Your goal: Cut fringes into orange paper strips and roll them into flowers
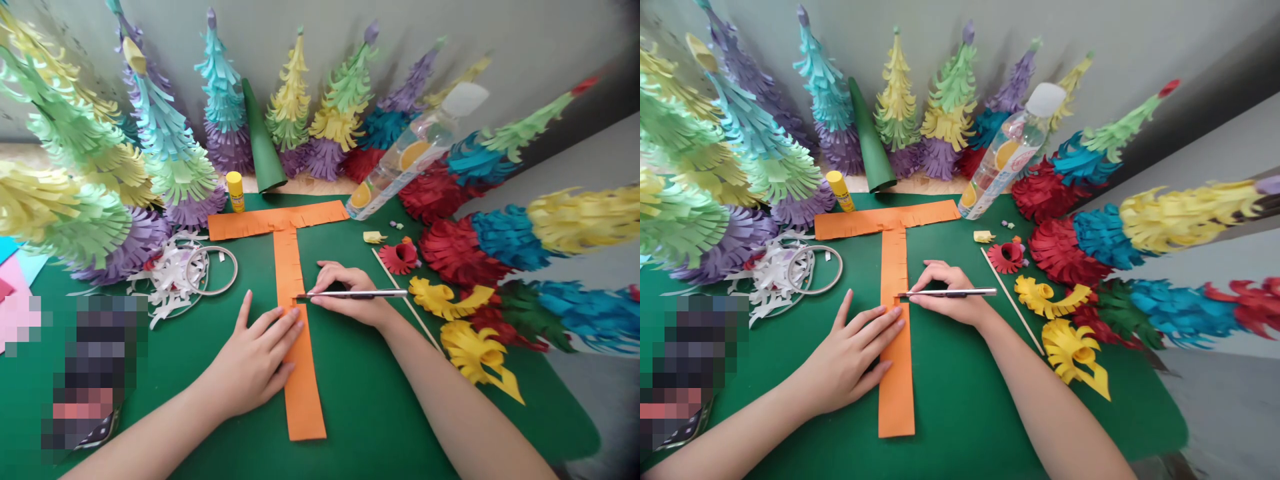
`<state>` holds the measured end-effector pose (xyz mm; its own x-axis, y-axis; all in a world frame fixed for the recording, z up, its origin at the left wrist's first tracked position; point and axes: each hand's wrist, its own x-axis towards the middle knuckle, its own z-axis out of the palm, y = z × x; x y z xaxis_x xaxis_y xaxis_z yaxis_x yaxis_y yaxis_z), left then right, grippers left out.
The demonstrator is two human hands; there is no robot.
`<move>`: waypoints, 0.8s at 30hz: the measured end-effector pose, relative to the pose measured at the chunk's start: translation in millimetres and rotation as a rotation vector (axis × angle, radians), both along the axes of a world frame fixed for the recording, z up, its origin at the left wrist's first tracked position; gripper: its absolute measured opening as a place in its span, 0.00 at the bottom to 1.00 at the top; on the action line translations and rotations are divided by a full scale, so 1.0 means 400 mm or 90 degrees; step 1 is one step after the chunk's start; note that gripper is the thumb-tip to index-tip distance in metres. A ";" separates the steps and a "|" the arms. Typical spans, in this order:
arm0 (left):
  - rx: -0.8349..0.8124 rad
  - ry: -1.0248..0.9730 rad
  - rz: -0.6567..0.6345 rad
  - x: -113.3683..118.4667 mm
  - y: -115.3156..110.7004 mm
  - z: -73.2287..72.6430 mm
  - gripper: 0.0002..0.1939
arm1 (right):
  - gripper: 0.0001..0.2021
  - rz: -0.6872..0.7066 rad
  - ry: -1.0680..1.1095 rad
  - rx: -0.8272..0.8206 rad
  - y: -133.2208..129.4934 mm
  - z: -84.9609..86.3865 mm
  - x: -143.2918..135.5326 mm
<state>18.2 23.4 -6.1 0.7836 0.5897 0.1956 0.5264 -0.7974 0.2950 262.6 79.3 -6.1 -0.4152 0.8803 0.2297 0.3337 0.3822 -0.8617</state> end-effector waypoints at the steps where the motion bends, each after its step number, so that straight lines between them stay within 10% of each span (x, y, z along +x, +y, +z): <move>1: 0.001 0.001 0.000 0.000 0.000 0.000 0.25 | 0.05 -0.014 0.015 -0.007 0.000 0.000 0.001; 24: 0.017 0.004 -0.005 0.000 -0.002 0.000 0.24 | 0.03 0.014 -0.049 0.045 -0.005 0.006 -0.012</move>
<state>18.4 22.8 -6.3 0.7890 0.5786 0.2066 0.5225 -0.8088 0.2699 258.0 77.5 -3.6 -0.4533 0.8535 0.2572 0.3884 0.4488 -0.8048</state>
